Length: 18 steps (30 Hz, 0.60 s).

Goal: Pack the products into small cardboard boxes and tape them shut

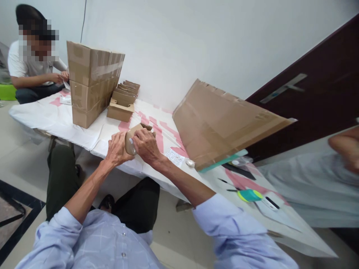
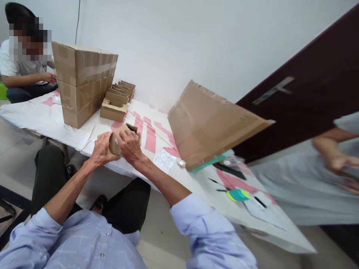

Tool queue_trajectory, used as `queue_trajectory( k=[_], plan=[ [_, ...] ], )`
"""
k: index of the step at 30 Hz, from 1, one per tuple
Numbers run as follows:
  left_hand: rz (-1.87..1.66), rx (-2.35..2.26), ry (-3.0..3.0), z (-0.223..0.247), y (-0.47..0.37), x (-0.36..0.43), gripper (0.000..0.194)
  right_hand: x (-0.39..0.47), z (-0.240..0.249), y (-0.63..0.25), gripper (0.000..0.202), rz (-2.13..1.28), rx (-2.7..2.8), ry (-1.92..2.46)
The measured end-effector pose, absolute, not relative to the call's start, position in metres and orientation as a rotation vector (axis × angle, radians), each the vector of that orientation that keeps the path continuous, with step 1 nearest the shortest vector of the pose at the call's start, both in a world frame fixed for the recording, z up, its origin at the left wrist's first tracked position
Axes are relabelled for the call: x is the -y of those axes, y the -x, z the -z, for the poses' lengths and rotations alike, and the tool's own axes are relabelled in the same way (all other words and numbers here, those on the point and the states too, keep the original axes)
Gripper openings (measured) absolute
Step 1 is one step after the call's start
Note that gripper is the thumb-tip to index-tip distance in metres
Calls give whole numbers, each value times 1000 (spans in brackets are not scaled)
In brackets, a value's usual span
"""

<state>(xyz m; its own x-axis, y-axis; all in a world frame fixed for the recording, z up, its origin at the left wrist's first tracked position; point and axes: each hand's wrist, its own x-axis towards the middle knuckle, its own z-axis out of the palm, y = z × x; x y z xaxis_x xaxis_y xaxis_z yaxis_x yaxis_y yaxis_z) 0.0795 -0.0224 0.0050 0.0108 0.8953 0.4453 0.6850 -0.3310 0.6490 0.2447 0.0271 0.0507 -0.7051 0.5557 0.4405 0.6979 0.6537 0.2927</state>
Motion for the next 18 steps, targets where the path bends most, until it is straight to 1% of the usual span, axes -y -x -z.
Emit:
queue_trajectory(
  k=[2,7,13,18],
  plan=[
    [-1228,-1649,-2038,-5,-81,22,107,-27,-51,-246,32,636,2554,1013],
    [-1206,-1684,-2035,-7,-84,23,108,-27,-53,-249,27,629,2499,1079],
    [-1207,-1713,-2011,-8,-89,24,106,-25,-49,-250,33,650,2507,1028],
    [-1199,-1745,-2015,-8,-91,24,103,-23,-46,-246,28,603,2482,1072]
  ],
)
